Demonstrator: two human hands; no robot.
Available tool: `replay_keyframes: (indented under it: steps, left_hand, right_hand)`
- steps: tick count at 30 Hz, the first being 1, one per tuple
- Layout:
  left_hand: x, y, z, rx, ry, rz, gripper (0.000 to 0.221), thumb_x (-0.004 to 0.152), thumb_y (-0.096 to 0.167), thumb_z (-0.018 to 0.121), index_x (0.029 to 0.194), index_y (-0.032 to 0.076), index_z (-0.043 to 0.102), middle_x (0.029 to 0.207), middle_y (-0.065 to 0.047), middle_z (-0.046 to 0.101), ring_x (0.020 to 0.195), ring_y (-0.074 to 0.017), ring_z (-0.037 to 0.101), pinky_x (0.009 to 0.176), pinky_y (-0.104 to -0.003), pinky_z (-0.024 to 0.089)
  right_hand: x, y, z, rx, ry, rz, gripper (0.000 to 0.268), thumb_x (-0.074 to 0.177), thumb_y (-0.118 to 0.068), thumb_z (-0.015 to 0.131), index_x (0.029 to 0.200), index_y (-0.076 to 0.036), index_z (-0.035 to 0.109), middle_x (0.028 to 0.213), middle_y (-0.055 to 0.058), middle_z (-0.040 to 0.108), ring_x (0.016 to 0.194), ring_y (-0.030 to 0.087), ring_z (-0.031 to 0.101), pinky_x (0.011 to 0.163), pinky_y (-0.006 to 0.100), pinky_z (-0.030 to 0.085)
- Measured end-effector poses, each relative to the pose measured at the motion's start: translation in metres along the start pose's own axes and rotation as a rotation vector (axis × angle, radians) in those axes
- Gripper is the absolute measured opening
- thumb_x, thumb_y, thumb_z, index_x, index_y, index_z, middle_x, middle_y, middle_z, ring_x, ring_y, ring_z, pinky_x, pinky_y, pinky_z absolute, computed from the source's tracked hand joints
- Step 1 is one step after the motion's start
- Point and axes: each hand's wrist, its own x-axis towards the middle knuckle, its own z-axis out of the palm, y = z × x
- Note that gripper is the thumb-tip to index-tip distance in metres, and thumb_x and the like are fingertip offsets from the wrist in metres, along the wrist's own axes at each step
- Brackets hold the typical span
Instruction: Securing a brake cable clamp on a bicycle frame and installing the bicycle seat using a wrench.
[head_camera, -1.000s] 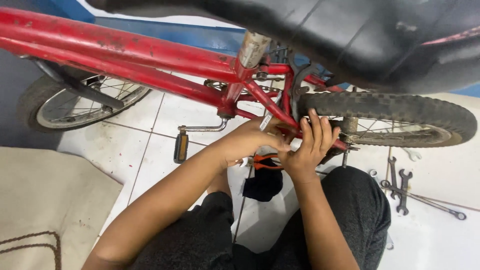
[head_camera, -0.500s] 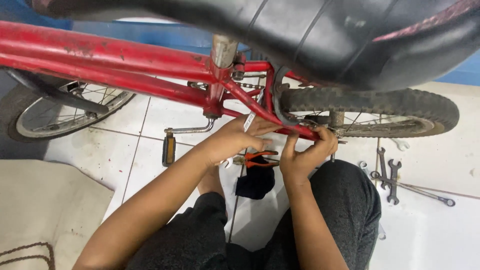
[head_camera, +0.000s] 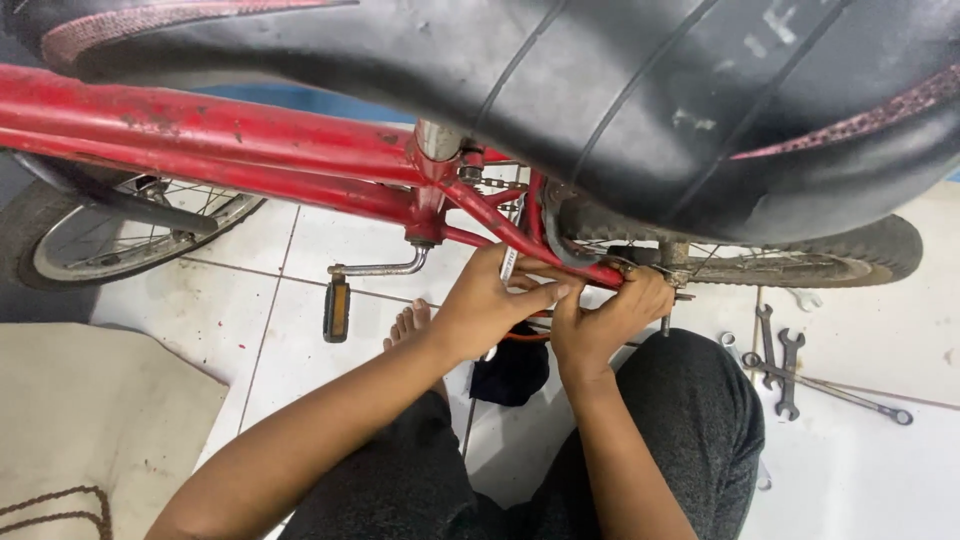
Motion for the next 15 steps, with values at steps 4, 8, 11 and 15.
replay_keyframes:
  steps: [4, 8, 11, 15]
  left_hand:
    - [0.004, -0.02, 0.013, 0.031, 0.147, 0.142, 0.041, 0.081, 0.009, 0.083, 0.118, -0.001, 0.069, 0.102, -0.016, 0.077, 0.083, -0.0188, 0.075, 0.068, -0.03, 0.062]
    - [0.006, -0.02, 0.023, 0.037, 0.227, 0.293, 0.04, 0.081, 0.005, 0.083, 0.118, 0.001, 0.068, 0.094, -0.013, 0.078, 0.068, -0.0164, 0.073, 0.059, -0.029, 0.06]
    - [0.006, -0.028, 0.028, 0.091, 0.299, 0.368, 0.047, 0.08, 0.011, 0.086, 0.12, -0.001, 0.064, 0.087, -0.013, 0.075, 0.068, -0.0172, 0.072, 0.061, -0.031, 0.059]
    - [0.013, -0.051, 0.032, 0.152, 0.365, 0.395, 0.052, 0.084, 0.018, 0.085, 0.124, -0.006, 0.06, 0.085, -0.016, 0.073, 0.066, -0.0241, 0.073, 0.058, -0.035, 0.057]
  right_hand:
    - [-0.003, 0.004, 0.003, 0.006, -0.005, -0.016, 0.029, 0.081, -0.016, 0.068, 0.1, -0.003, 0.052, 0.094, 0.013, 0.048, 0.094, 0.038, 0.053, 0.098, 0.05, 0.033]
    - [0.002, -0.009, -0.001, 0.009, -0.005, -0.021, 0.025, 0.082, -0.008, 0.069, 0.1, -0.004, 0.052, 0.093, 0.011, 0.047, 0.094, 0.037, 0.053, 0.099, 0.049, 0.033]
    - [0.014, -0.033, -0.01, 0.015, -0.021, -0.027, 0.017, 0.09, -0.008, 0.064, 0.1, -0.002, 0.052, 0.093, 0.013, 0.048, 0.093, 0.039, 0.052, 0.098, 0.05, 0.033]
    - [0.013, -0.037, -0.009, -0.001, -0.001, -0.035, 0.018, 0.09, -0.006, 0.066, 0.101, -0.002, 0.052, 0.092, 0.012, 0.048, 0.088, 0.036, 0.053, 0.095, 0.047, 0.033]
